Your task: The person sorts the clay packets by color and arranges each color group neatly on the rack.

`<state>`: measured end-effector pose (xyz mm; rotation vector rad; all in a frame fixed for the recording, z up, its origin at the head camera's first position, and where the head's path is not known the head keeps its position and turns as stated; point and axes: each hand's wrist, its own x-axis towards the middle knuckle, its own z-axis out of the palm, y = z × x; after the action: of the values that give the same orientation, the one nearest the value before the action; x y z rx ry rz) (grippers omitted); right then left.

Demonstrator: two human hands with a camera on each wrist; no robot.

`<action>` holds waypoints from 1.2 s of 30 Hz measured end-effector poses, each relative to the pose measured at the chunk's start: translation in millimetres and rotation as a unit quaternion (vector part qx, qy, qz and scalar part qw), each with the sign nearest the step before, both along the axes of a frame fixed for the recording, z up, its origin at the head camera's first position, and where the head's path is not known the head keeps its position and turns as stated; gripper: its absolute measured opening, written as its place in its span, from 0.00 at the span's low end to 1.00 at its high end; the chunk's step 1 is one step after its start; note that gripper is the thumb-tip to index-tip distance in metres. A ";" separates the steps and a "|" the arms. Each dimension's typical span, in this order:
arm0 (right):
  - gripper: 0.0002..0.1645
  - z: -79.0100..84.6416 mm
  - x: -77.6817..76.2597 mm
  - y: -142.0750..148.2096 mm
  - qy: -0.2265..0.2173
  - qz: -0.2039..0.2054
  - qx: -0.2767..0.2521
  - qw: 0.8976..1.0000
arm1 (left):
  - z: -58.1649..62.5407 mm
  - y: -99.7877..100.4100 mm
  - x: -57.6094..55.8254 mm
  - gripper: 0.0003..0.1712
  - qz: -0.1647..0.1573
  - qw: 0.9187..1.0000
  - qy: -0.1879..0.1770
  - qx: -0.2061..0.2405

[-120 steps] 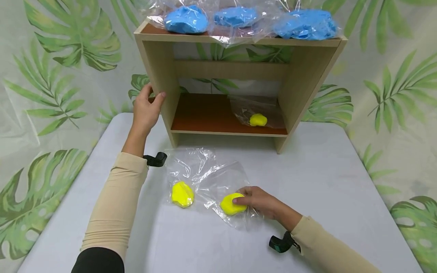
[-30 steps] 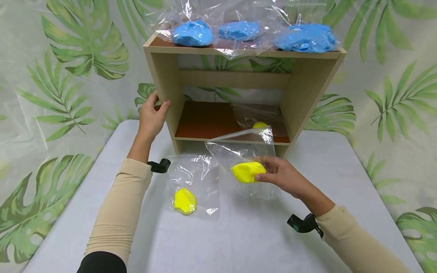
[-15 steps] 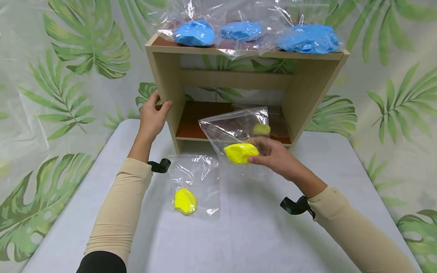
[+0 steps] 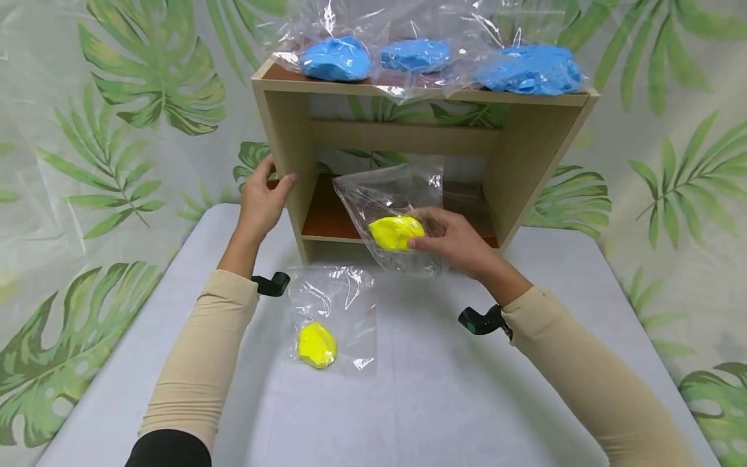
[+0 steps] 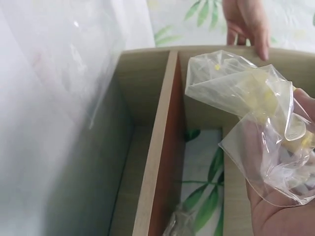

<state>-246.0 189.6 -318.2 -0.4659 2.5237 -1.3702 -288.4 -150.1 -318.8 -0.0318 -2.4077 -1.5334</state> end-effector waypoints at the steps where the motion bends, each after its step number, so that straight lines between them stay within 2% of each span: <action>1: 0.33 0.4 -2.8 -2.4 -0.002 -0.005 0.000 1.000 | 0.0 -0.3 -0.2 0.28 -0.001 1.000 0.001 0.001; 11: 0.40 -1.8 -30.8 -28.8 -0.016 -0.036 -0.037 0.999 | -1.1 -2.0 -1.3 0.29 -0.001 1.000 0.004 -0.001; 20: 0.45 -25.1 -61.3 -52.6 -0.038 -0.071 -0.092 0.993 | -1.0 -0.4 -0.4 0.28 -0.005 1.000 0.002 0.003; 25: 0.44 -33.7 -70.6 -59.4 -0.047 -0.080 -0.114 0.989 | -0.8 0.1 0.5 0.29 -0.003 1.000 0.000 -0.002; 30: 0.41 -38.6 -77.6 -59.9 -0.038 -0.100 -0.082 0.991 | -0.8 0.2 0.3 0.28 -0.002 1.000 0.003 -0.005; 36: 0.40 -46.3 -81.5 -55.8 0.000 -0.115 -0.012 0.993 | -0.8 0.3 0.0 0.28 0.002 1.000 0.008 -0.006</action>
<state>-327.5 133.8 -364.5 -0.1835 2.6291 -1.4795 -288.4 -149.9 -319.6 -0.0425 -2.4024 -1.5115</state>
